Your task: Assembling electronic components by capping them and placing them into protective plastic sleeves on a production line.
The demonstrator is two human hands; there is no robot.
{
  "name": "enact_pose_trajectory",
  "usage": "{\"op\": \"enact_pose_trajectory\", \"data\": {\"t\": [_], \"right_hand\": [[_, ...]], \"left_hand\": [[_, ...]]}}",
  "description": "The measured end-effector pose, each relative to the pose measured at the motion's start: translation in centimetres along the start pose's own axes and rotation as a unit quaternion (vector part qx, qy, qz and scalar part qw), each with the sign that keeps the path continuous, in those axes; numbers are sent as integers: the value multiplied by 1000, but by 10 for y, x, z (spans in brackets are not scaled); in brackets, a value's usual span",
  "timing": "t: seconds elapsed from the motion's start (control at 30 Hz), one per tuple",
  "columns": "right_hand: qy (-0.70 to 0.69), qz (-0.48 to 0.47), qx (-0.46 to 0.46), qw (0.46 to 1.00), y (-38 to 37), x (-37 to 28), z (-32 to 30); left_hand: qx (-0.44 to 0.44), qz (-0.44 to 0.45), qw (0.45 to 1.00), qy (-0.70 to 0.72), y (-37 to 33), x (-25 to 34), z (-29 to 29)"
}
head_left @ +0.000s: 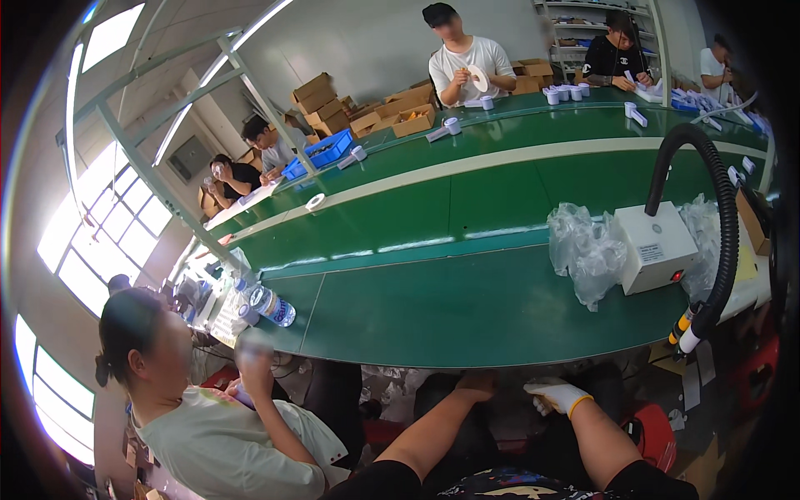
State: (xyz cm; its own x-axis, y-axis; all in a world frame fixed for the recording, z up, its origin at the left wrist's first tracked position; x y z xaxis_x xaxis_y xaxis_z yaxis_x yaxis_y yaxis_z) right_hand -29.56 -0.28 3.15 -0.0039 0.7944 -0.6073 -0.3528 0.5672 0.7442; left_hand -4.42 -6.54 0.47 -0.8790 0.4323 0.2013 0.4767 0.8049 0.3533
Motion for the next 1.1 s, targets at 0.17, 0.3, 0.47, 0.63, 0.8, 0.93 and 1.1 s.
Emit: {"op": "enact_pose_trajectory", "data": {"t": [0.17, 0.3, 0.47, 0.63, 0.8, 0.93, 1.1], "right_hand": [[-43, -2, -6, 999, -2, 1, -4], [-6, 1, -11, 1000, -11, -1, 0], [32, -4, -3, 999, -3, 2, 5], [23, -9, 2, 1000, 2, 1, 7], [18, -17, 18, 1000, 11, 1, 1], [11, -18, 14, 1000, 8, 6, 0], [21, -23, 30, 999, 8, 6, 2]], "left_hand": [[20, -31, 999, -32, 24, -37, 4], [-40, -93, 995, -24, 40, -48, 9], [-53, -90, 994, -11, 38, -45, 5], [-3, -73, 997, -22, 43, -47, 2], [-48, -81, 995, -16, 38, -42, 1], [-57, -87, 995, -12, 37, -43, 5], [-52, -78, 996, -3, 38, -44, 7]]}}
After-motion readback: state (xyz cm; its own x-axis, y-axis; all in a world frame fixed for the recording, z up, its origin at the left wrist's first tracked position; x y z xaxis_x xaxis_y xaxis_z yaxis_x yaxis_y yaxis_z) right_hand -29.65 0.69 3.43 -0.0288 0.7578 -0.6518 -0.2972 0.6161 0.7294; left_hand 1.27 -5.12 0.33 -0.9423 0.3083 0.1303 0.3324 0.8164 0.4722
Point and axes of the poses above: each hand's wrist, its own y-axis away from the middle knuckle, its own z-axis out of the palm, x = y × z, the point moved 2 cm from there along -y, towards the middle knuckle, and after that the axes turned 7 degrees about -y, right-handed, at the moved point
